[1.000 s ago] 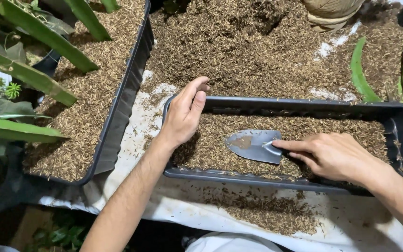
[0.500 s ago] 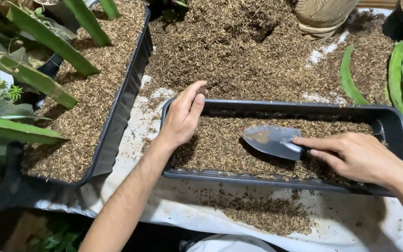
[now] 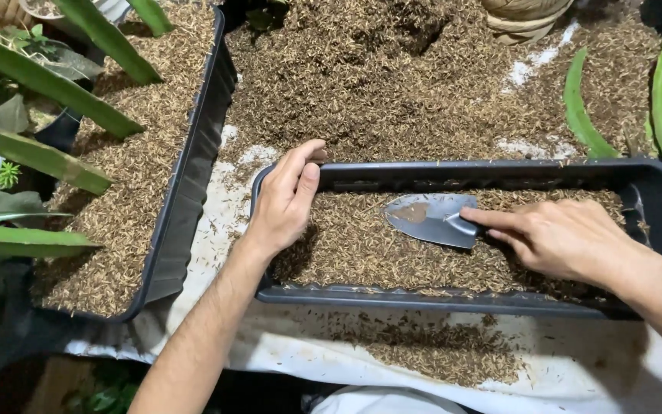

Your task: Filling a planting tray with soil and using a hand trowel to level and smooth the surface.

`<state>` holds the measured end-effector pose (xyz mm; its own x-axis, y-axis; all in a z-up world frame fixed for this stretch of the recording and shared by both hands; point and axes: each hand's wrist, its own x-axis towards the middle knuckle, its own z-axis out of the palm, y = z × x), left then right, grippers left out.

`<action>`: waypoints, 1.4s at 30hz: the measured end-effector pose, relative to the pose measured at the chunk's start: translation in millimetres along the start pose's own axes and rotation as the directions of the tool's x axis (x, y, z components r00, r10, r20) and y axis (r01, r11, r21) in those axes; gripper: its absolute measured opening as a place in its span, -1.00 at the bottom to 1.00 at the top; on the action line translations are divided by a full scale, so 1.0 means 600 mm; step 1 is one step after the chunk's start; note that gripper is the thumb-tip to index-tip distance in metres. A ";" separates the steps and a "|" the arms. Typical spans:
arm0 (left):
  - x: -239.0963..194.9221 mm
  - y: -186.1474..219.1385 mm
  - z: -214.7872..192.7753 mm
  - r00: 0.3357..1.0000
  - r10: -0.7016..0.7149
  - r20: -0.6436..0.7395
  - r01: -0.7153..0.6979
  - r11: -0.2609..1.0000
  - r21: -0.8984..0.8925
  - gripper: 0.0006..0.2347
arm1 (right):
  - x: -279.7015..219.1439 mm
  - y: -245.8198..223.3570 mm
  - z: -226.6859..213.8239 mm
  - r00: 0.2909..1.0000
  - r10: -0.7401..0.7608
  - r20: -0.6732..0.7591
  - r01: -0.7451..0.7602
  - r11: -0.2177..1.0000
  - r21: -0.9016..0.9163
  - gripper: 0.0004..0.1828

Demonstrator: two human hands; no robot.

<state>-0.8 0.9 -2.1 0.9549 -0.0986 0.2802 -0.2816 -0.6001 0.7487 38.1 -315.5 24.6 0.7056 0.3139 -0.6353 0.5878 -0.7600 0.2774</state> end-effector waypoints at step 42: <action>0.089 -0.038 0.054 0.845 0.231 0.482 -0.481 0.722 0.498 -0.77 | -0.138 0.092 0.077 0.788 0.410 -0.458 -0.150 0.851 0.503 -0.49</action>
<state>59.6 -16.6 -23.6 0.7875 -0.6045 0.1202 -0.6156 -0.7808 0.1068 -6.0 -409.8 59.0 0.9788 0.1969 -0.0567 0.1953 -0.9802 -0.0316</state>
